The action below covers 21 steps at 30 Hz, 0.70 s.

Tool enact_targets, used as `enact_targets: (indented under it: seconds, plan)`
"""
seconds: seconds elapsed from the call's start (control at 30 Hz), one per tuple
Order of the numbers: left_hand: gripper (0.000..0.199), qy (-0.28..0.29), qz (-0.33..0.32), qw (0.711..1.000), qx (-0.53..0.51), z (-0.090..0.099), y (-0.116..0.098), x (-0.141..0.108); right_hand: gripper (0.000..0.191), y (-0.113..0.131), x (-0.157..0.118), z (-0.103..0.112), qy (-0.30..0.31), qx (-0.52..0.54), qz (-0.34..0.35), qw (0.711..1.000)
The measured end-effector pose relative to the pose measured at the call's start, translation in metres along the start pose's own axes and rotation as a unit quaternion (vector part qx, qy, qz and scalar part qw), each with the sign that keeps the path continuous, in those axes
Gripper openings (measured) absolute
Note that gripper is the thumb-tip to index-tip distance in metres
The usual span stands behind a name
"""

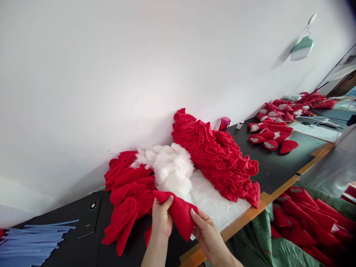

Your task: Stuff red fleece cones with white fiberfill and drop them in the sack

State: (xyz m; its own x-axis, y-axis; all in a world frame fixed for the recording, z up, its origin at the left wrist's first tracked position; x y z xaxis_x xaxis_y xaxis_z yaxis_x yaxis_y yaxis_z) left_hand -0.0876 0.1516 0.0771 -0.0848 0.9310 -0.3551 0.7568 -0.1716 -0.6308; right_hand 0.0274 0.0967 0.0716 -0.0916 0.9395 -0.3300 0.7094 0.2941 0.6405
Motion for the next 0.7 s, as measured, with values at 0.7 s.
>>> enact_targets:
  seconds: [0.7]
  plan:
    - [0.057, 0.134, 0.026, 0.991, -0.014, -0.014, 0.01, -0.02, 0.028, 0.009, -0.009, 0.003, 0.002, 0.016, 0.005, 1.0]
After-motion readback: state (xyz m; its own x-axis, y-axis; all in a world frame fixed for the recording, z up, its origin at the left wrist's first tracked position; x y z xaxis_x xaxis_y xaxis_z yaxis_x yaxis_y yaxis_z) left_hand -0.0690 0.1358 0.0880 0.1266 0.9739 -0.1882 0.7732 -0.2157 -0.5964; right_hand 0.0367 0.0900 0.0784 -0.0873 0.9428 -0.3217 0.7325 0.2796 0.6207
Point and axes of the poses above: each hand's wrist, its own x-axis towards the middle knuckle, its own z-axis out of the back of the hand, y = z × x, the point moved 7 cm from there along x, towards the middle knuckle, and after that the axes turned 2 degrees about y, right-handed, at the moved point
